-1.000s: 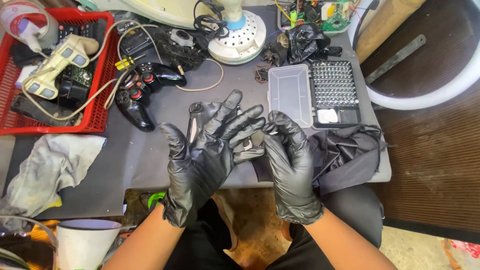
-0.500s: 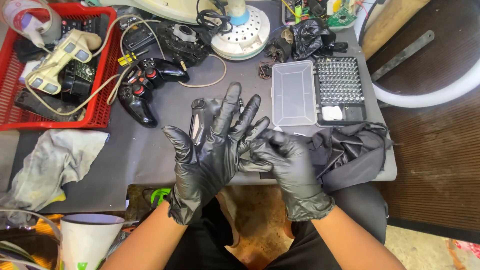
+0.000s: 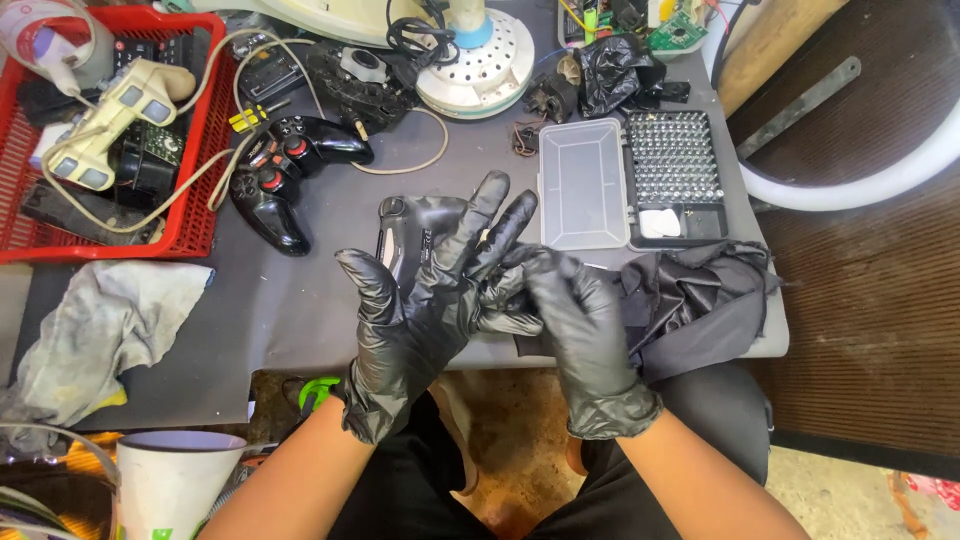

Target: Cleaning a game controller shell using a cloth on a repair workbench.

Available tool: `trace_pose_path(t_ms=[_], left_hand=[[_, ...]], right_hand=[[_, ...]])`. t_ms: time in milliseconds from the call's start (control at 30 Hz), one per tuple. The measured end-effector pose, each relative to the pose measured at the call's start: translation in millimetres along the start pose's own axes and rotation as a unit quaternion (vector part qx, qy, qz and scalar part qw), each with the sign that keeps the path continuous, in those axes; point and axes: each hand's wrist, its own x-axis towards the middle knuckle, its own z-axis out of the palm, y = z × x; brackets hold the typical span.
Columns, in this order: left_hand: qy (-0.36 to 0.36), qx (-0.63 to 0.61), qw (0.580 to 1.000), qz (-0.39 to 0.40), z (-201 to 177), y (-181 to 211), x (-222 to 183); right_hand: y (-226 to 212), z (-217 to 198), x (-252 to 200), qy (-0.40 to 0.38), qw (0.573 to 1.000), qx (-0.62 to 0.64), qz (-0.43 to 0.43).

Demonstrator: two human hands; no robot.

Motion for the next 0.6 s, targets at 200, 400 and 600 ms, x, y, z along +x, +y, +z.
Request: trace_pose_path(t_ms=[200, 400, 600], left_hand=[[-0.004, 0.025, 1.000, 0.003, -1, 3, -2], [0.073, 0.043, 0.994, -0.068, 9, 3, 1], [0.086, 0.075, 0.993, -0.028, 8, 4, 1]], right_hand=[[44, -1, 2, -0.027, 0.462, -0.864, -0.199], [48, 12, 6, 0.076, 0.524, -0.801, -0.280], [44, 7, 6, 0.014, 0.558, -0.791, -0.249]])
